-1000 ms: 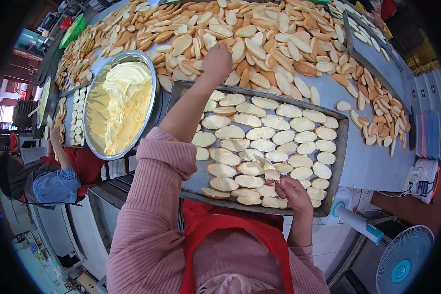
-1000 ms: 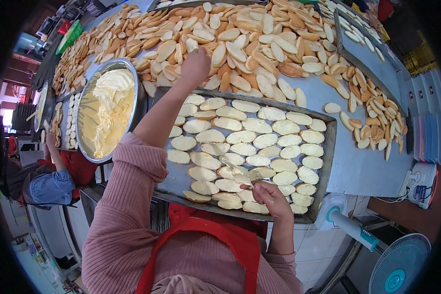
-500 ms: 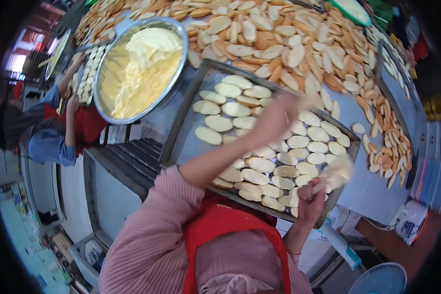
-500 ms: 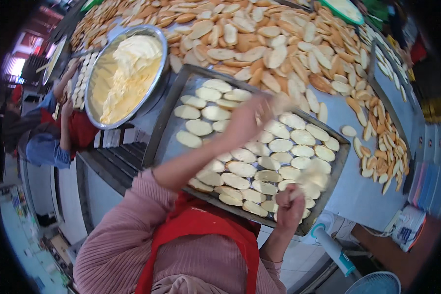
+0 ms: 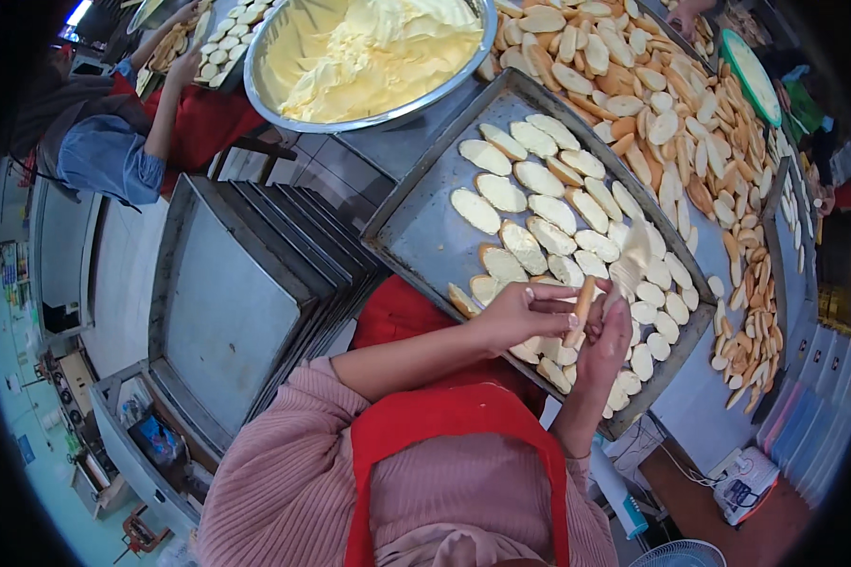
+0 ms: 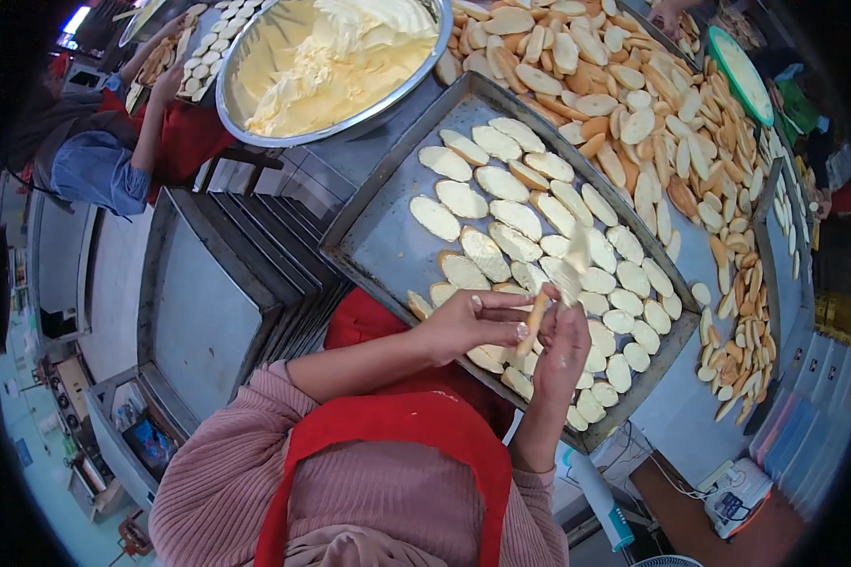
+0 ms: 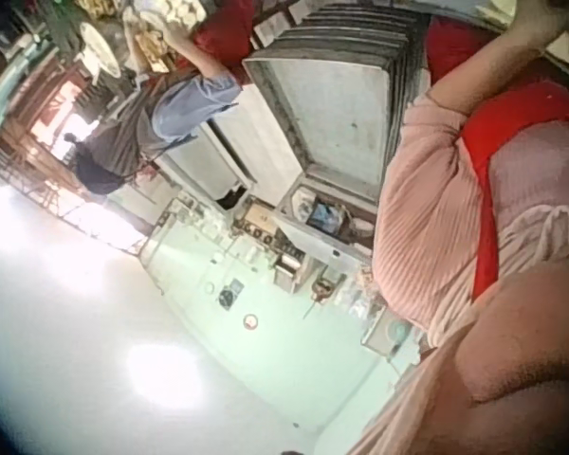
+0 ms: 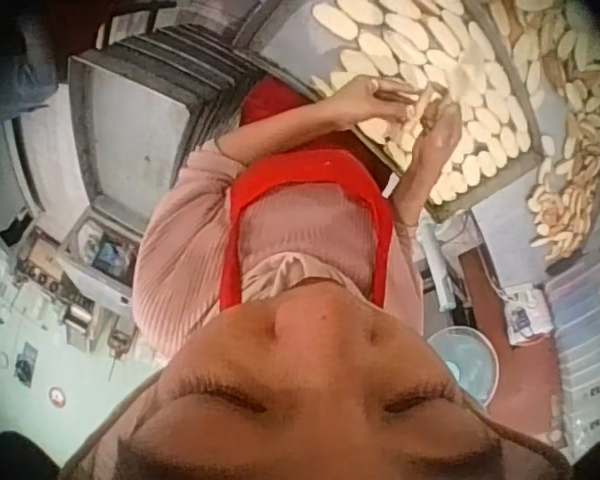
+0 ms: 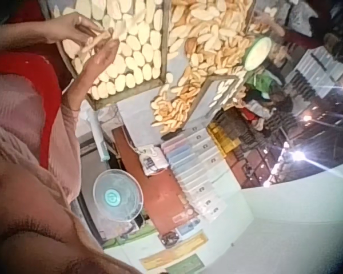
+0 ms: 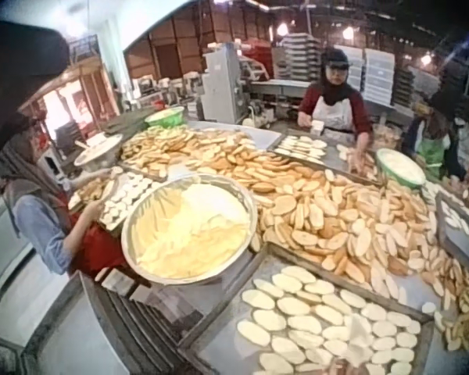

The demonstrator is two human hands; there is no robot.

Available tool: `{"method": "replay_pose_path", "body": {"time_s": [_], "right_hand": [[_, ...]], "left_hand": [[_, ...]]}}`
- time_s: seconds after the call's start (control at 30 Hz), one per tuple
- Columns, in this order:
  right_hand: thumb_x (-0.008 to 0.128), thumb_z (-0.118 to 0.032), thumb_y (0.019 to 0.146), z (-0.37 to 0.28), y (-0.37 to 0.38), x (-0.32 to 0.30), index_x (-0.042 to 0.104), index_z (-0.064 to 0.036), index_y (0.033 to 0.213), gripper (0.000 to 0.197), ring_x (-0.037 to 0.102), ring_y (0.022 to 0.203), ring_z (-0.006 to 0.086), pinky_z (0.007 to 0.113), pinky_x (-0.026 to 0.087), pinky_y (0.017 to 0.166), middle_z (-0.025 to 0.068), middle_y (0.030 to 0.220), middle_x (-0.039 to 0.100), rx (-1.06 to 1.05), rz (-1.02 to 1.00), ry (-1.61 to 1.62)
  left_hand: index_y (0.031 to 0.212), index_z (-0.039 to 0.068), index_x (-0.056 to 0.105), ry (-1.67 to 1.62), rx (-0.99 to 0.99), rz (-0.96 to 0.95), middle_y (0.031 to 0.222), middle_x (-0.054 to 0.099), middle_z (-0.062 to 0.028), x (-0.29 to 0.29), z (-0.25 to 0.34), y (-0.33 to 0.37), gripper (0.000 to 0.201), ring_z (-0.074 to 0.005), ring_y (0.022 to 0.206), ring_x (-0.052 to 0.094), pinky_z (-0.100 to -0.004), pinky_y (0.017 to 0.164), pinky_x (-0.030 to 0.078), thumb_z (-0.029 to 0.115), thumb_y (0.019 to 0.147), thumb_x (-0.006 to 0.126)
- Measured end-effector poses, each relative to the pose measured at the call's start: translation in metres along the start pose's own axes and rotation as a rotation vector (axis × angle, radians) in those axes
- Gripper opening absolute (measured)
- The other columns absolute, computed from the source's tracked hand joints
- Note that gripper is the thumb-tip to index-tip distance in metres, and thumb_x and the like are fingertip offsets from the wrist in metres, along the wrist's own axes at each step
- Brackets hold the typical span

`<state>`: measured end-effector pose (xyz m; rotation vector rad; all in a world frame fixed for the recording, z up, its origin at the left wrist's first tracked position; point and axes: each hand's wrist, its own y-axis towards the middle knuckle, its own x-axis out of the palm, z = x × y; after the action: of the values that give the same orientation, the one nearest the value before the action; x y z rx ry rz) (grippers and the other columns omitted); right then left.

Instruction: The person spreads a yellow creamy substance onto sliced bread pieces arranged on a metal tray using a plastic spatula. The person works methodically across the tray, ensuring each slice is covered, and then moves the completed tray aside to begin with a new batch of bread slices.

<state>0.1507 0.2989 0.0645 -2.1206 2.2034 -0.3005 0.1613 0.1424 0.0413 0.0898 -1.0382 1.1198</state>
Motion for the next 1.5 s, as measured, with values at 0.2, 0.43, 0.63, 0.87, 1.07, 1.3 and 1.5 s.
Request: {"method": "replay_pose_path", "body": {"time_s": [0.2, 0.43, 0.63, 0.87, 1.07, 1.3, 1.5], "right_hand": [[0.046, -0.031, 0.102, -0.010, 0.007, 0.035, 0.061, 0.0032, 0.115, 0.039, 0.032, 0.059, 0.0031, 0.020, 0.025, 0.053, -0.0058, 0.067, 0.041, 0.013, -0.104, -0.132], [0.056, -0.027, 0.099, -0.010, 0.010, 0.045, 0.066, 0.0007, 0.108, 0.031, 0.044, 0.070, 0.0033, 0.020, 0.035, 0.060, -0.0020, 0.082, 0.058, -0.007, -0.076, -0.401], [0.059, -0.023, 0.098, -0.006, 0.002, 0.057, 0.065, 0.0005, 0.107, 0.026, 0.045, 0.071, 0.0048, 0.021, 0.037, 0.063, -0.0044, 0.077, 0.054, 0.091, -0.258, -0.228], [0.066, -0.017, 0.092, -0.014, -0.002, -0.003, 0.068, 0.0018, 0.101, 0.021, 0.054, 0.071, 0.0047, 0.020, 0.043, 0.059, 0.0007, 0.080, 0.065, -0.013, -0.134, -0.585], [0.071, -0.020, 0.087, -0.037, -0.013, 0.001, 0.070, -0.0010, 0.098, 0.022, 0.057, 0.059, 0.0119, 0.024, 0.045, 0.052, 0.0094, 0.076, 0.068, -0.304, -0.201, -0.731], [0.069, -0.022, 0.090, -0.040, 0.030, 0.015, 0.068, -0.0003, 0.100, 0.024, 0.047, 0.060, 0.0047, 0.019, 0.036, 0.053, -0.0015, 0.071, 0.062, -0.109, 0.001, -0.484], [0.069, -0.018, 0.090, -0.018, -0.021, 0.006, 0.069, -0.0008, 0.100, 0.020, 0.053, 0.068, 0.0039, 0.021, 0.042, 0.054, 0.0022, 0.081, 0.067, -0.038, -0.163, -0.539]], "left_hand": [[0.134, -0.005, 0.040, -0.309, -0.052, 0.054, 0.123, 0.058, -0.0158, -0.037, 0.011, -0.013, 0.054, -0.0231, 0.108, 0.063, -0.0360, 0.096, 0.053, 0.003, 0.087, 0.065], [0.141, -0.001, 0.030, -0.457, 0.279, 0.035, 0.131, 0.051, -0.0138, -0.067, 0.050, -0.039, 0.063, -0.0214, 0.118, 0.056, -0.0331, 0.105, 0.045, 0.009, 0.088, 0.063], [0.146, 0.002, 0.025, -0.460, 0.353, -0.041, 0.137, 0.046, -0.0143, -0.053, 0.045, -0.037, 0.069, -0.0238, 0.125, 0.051, -0.0354, 0.109, 0.042, 0.006, 0.088, 0.063], [0.150, 0.009, 0.021, -0.320, 0.386, 0.000, 0.147, 0.037, -0.0106, -0.048, 0.060, -0.048, 0.078, -0.0252, 0.134, 0.042, -0.0420, 0.111, 0.037, 0.014, 0.086, 0.066], [0.152, 0.007, 0.016, -0.287, 0.251, -0.061, 0.147, 0.037, -0.0108, -0.042, 0.054, -0.038, 0.094, -0.0247, 0.134, 0.042, -0.0409, 0.111, 0.037, 0.022, 0.080, 0.075], [0.152, 0.006, 0.019, 0.090, 0.404, -0.139, 0.149, 0.033, -0.0123, -0.047, 0.052, -0.046, 0.093, -0.0219, 0.133, 0.040, -0.0367, 0.110, 0.036, 0.012, 0.078, 0.076], [0.148, 0.003, 0.022, 0.199, 0.735, 0.163, 0.151, 0.028, -0.0106, -0.041, 0.058, -0.044, 0.096, -0.0228, 0.134, 0.038, -0.0392, 0.110, 0.035, 0.020, 0.074, 0.081]]}}
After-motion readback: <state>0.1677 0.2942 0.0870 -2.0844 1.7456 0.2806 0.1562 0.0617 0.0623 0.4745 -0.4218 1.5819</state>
